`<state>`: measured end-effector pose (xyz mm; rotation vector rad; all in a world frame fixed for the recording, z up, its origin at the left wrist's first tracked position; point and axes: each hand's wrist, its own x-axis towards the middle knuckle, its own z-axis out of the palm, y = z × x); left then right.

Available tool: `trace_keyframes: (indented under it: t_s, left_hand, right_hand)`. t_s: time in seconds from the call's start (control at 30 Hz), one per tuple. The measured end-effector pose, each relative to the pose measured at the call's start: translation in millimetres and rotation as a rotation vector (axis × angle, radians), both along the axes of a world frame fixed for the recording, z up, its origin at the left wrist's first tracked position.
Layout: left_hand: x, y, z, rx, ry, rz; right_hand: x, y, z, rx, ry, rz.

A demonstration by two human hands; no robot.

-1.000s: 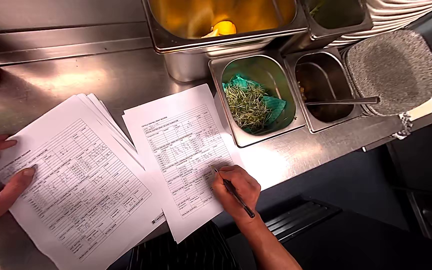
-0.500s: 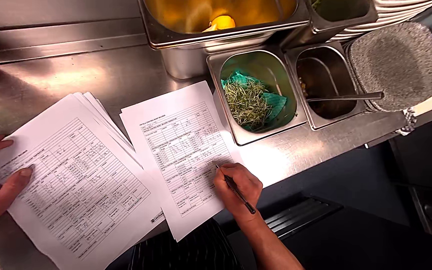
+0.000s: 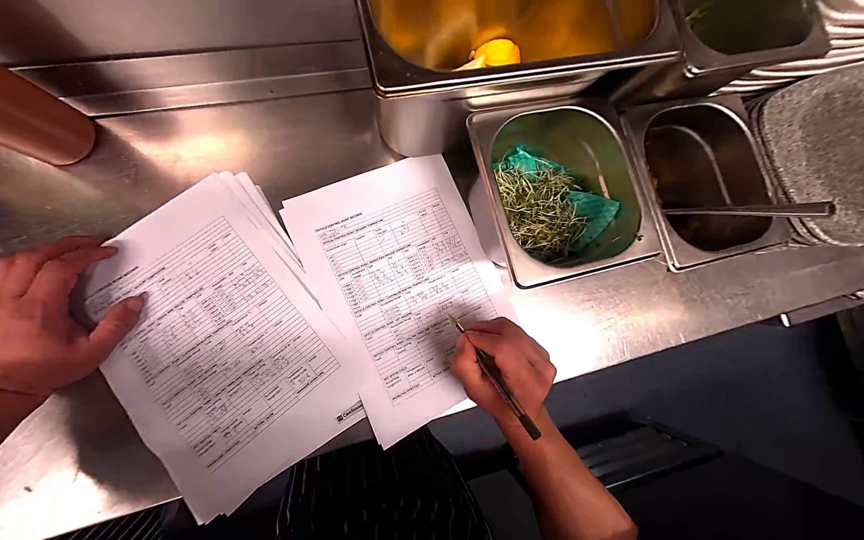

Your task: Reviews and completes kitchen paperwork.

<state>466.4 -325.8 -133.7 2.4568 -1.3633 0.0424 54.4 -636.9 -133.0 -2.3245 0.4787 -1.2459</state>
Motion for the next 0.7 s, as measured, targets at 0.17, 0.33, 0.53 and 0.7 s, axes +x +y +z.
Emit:
trace_keyframes:
  t_s: [0.17,0.33,0.53,0.7]
  left_hand:
    - [4,1,-3,-0.031,0.044,-0.036]
    - [4,2,-2,-0.027,0.034,-0.044]
    - [9,4,-10,-0.044,0.009,-0.052]
    - [7,1,-6,-0.043,0.009,-0.053]
  right_hand:
    - [3,40,15,0.327,0.068,0.003]
    - [6,62,0,0.321,0.079,0.036]
    - [9,63,-3,0.158,0.118,0.018]
    - [7,62,-2,0.178,0.108,0.026]
